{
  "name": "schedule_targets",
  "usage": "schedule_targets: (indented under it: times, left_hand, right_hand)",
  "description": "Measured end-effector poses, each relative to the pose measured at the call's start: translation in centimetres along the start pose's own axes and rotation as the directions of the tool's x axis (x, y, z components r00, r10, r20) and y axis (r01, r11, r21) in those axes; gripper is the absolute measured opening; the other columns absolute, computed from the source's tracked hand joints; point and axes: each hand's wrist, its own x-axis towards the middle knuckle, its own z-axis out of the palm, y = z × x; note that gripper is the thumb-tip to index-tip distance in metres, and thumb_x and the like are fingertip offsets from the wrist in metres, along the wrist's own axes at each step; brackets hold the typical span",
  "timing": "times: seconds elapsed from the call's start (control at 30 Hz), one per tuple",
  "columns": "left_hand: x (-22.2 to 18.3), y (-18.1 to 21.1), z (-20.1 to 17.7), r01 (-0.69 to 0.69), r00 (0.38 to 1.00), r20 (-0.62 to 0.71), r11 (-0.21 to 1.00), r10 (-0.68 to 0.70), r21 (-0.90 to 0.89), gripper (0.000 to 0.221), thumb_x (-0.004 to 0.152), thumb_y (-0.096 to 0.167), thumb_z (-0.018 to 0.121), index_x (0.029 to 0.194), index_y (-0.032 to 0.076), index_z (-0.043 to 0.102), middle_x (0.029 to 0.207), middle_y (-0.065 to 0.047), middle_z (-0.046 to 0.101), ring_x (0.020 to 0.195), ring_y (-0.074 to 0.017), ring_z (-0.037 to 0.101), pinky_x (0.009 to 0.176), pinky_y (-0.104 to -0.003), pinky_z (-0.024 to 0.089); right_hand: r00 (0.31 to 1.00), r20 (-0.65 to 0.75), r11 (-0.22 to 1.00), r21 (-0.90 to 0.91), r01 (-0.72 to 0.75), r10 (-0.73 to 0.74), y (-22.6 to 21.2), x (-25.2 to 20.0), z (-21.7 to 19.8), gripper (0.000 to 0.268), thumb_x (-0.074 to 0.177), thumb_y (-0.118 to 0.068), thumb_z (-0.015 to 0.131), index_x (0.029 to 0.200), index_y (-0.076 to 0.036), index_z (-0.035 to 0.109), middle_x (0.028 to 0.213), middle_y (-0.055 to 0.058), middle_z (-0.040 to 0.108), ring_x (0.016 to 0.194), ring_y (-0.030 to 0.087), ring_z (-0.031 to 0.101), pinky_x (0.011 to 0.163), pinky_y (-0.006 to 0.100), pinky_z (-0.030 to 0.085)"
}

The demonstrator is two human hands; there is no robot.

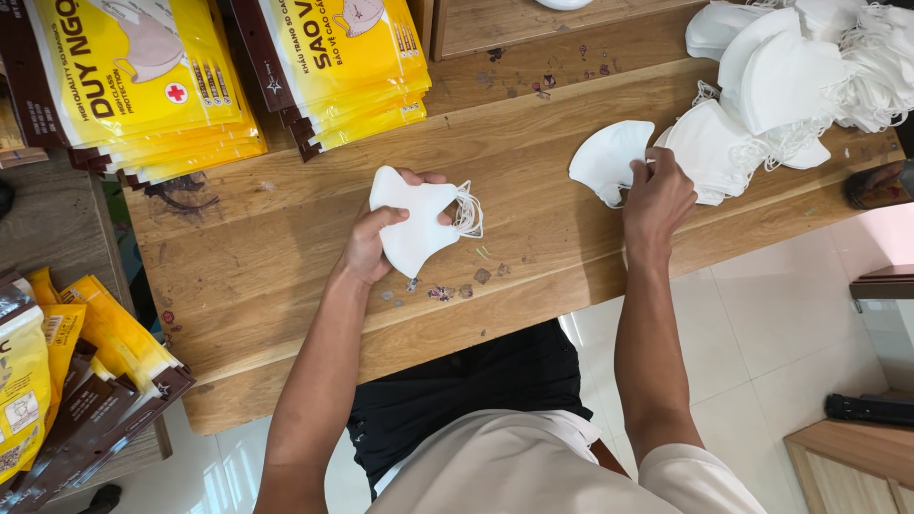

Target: Manually packing individual face masks into plastic pouches on a wooden workbench.

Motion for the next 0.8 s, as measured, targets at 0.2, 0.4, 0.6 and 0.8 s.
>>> schedule_targets:
  times: [0.2, 0.4, 0.6, 0.8]
  left_hand:
    - [0.0, 0.0, -0.1, -0.001, 1.0, -0.01, 1.0, 0.001, 0.0, 0.046, 0.073, 0.015, 0.056, 0.118, 0.008, 0.052, 0.136, -0.025, 0.057, 0.088, -0.0407, 0.073, 0.075, -0.055, 0.06]
    - [0.1, 0.3, -0.1, 0.004, 1.0, -0.011, 0.999, -0.005, -0.032, 0.046, 0.074, 0.016, 0.057, 0.119, 0.008, 0.052, 0.136, -0.026, 0.056, 0.089, -0.0416, 0.073, 0.077, -0.055, 0.059]
    - [0.0, 0.2, 0.0, -0.016, 1.0, -0.001, 0.995, 0.016, -0.094, 0.044, 0.078, 0.018, 0.058, 0.12, 0.007, 0.052, 0.137, -0.026, 0.056, 0.09, -0.0414, 0.073, 0.077, -0.055, 0.059]
    - [-0.4, 0.3, 0.5, -0.045, 0.999, 0.002, 0.985, 0.046, -0.168, 0.038, 0.092, 0.026, 0.055, 0.123, 0.005, 0.052, 0.137, -0.027, 0.056, 0.092, -0.0411, 0.073, 0.081, -0.053, 0.061]
  right_hand:
    - [0.985, -0.147, 0.995, 0.019, 0.094, -0.091, -1.6, -1.0, -0.9, 0.016, 0.091, 0.0, 0.082, 0.098, -0.008, 0.07, 0.103, 0.007, 0.073, 0.089, 0.029, 0.076, 0.074, 0.042, 0.06]
    - [0.986, -0.131, 0.755, 0.636, 0.163, -0.103, -2.0, -1.1, -3.0, 0.019, 0.094, 0.009, 0.071, 0.101, -0.005, 0.062, 0.097, 0.013, 0.07, 0.103, 0.026, 0.071, 0.1, 0.044, 0.051]
    - [0.995, 0.069, 0.426, 0.904, -0.032, -0.071, -4.9, -1.7, -4.2, 0.007, 0.112, -0.007, 0.061, 0.115, -0.007, 0.055, 0.076, 0.004, 0.063, 0.071, 0.005, 0.056, 0.071, 0.017, 0.042]
    - [0.925, 0.297, 0.028, 0.954, -0.299, -0.235, -10.0, -5.2, -3.3, 0.021, 0.101, -0.015, 0.069, 0.117, -0.005, 0.059, 0.091, 0.005, 0.072, 0.078, 0.009, 0.07, 0.075, 0.02, 0.057]
